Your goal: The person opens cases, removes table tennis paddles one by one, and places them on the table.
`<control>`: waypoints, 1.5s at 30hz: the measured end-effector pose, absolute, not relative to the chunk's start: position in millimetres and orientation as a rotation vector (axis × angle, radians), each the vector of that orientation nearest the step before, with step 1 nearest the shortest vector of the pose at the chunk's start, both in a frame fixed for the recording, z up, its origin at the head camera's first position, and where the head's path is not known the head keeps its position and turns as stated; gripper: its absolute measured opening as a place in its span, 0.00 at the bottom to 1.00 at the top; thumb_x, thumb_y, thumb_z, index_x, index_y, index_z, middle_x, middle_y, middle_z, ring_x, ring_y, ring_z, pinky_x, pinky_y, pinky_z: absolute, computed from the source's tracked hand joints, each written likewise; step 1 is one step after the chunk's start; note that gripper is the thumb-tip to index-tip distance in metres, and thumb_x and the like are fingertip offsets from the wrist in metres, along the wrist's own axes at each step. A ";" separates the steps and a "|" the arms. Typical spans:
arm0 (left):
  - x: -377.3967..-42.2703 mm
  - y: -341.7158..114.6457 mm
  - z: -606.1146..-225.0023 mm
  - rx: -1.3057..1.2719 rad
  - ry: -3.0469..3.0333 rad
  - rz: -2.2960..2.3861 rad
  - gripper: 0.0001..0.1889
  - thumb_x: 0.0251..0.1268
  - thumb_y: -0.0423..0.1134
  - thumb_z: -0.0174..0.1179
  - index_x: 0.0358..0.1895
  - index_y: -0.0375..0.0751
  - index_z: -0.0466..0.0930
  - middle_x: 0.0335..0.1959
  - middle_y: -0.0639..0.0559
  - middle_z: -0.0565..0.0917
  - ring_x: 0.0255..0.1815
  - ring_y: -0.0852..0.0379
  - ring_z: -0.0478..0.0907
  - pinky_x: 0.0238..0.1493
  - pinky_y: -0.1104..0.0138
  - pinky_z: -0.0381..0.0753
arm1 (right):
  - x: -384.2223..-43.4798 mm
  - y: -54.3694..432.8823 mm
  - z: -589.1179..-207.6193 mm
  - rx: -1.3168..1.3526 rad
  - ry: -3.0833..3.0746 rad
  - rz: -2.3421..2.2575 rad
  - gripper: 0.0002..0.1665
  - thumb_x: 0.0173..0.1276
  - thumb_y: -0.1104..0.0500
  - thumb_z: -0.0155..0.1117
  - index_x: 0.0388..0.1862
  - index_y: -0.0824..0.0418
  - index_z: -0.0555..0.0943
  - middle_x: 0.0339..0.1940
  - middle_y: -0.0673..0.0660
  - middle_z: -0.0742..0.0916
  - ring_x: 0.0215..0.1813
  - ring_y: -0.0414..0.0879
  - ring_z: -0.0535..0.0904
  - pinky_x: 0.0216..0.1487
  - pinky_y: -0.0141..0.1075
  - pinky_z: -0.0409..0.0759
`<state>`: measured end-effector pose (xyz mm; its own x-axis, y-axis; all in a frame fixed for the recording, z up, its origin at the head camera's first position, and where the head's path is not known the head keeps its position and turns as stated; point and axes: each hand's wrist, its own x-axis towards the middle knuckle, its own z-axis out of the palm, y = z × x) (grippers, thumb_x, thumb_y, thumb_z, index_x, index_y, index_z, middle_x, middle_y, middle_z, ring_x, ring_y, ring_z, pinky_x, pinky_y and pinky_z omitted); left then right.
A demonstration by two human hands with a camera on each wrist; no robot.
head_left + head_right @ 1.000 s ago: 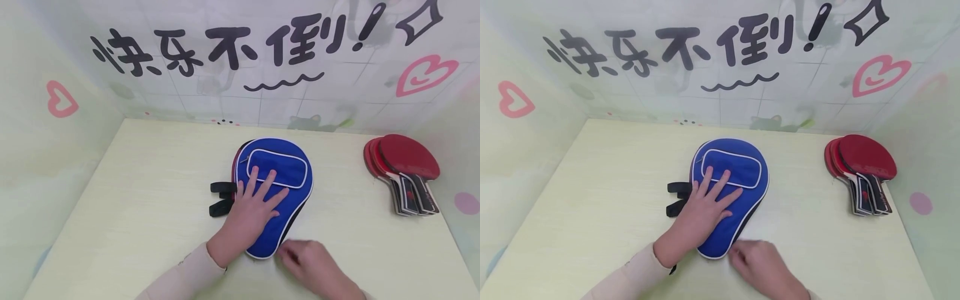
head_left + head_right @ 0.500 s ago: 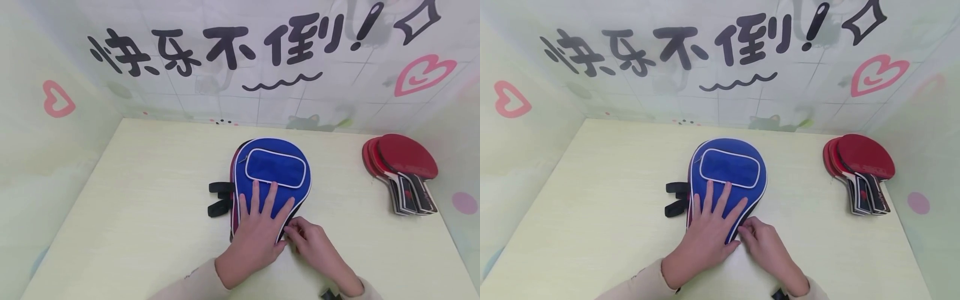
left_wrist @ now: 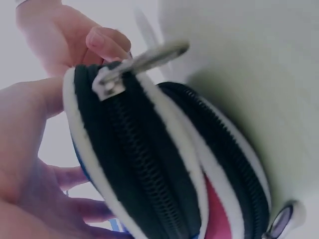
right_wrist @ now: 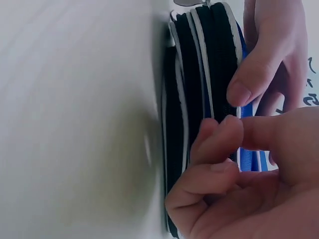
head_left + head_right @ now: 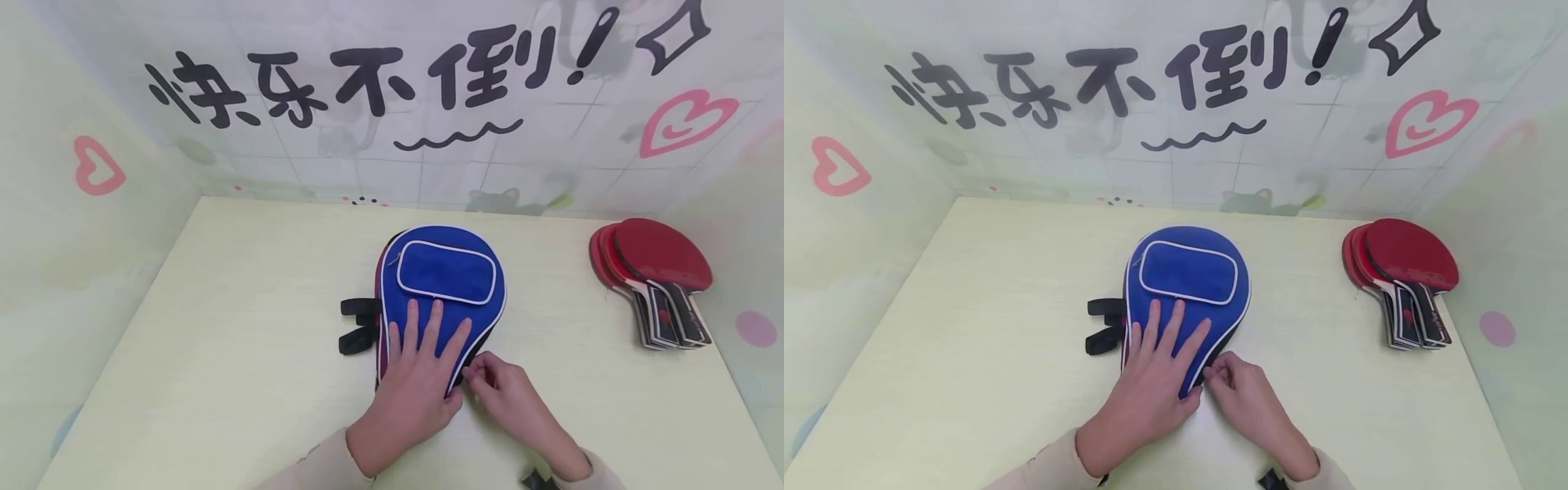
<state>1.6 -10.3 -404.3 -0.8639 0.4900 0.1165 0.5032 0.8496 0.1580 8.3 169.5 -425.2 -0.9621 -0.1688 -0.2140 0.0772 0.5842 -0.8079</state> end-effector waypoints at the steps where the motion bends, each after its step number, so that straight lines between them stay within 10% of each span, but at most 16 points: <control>1: 1.5 -9.6 -405.3 -0.794 -2.953 -0.272 0.55 0.55 0.62 0.71 0.83 0.58 0.49 0.84 0.36 0.51 0.83 0.25 0.46 0.70 0.29 0.64 | 8.1 168.8 -426.3 -0.064 2.534 -1.328 0.05 0.75 0.62 0.61 0.36 0.58 0.81 0.21 0.47 0.79 0.22 0.33 0.70 0.24 0.27 0.70; 15: 1.8 -19.8 -399.1 -0.751 -2.920 -0.472 0.56 0.50 0.43 0.72 0.83 0.54 0.47 0.85 0.40 0.51 0.82 0.26 0.49 0.67 0.30 0.69 | 6.8 170.8 -433.2 -0.172 2.572 -1.308 0.14 0.75 0.62 0.60 0.26 0.56 0.77 0.17 0.43 0.76 0.20 0.31 0.68 0.22 0.26 0.67; 25: 17.4 -44.4 -369.9 -0.470 -2.753 -0.865 0.62 0.44 0.28 0.67 0.85 0.53 0.40 0.82 0.44 0.60 0.74 0.38 0.71 0.52 0.53 0.88 | 8.1 175.0 -430.5 -0.195 2.661 -1.284 0.16 0.69 0.68 0.61 0.22 0.53 0.74 0.20 0.43 0.80 0.22 0.30 0.67 0.24 0.25 0.67; 33: 11.5 -95.7 -354.1 0.169 -2.811 -1.200 0.54 0.60 0.34 0.65 0.84 0.56 0.37 0.48 0.37 0.87 0.36 0.50 0.87 0.34 0.60 0.84 | 5.5 182.7 -429.3 -0.186 2.729 -1.239 0.17 0.70 0.67 0.62 0.22 0.53 0.73 0.18 0.42 0.76 0.22 0.30 0.66 0.25 0.26 0.66; 45: -20.9 -183.0 -388.1 0.475 -3.024 -1.273 0.58 0.67 0.46 0.68 0.82 0.38 0.29 0.46 0.39 0.87 0.30 0.61 0.85 0.32 0.69 0.79 | 1.4 187.0 -429.2 -0.162 2.761 -1.188 0.12 0.71 0.64 0.64 0.27 0.55 0.78 0.19 0.43 0.77 0.21 0.31 0.66 0.23 0.27 0.67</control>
<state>-20.9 -183.0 -388.1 -0.9441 -0.1933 -0.2670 -0.3260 0.6667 0.6703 1.4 187.0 -429.2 -0.9856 -0.1500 -0.0781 -0.0465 0.6842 -0.7279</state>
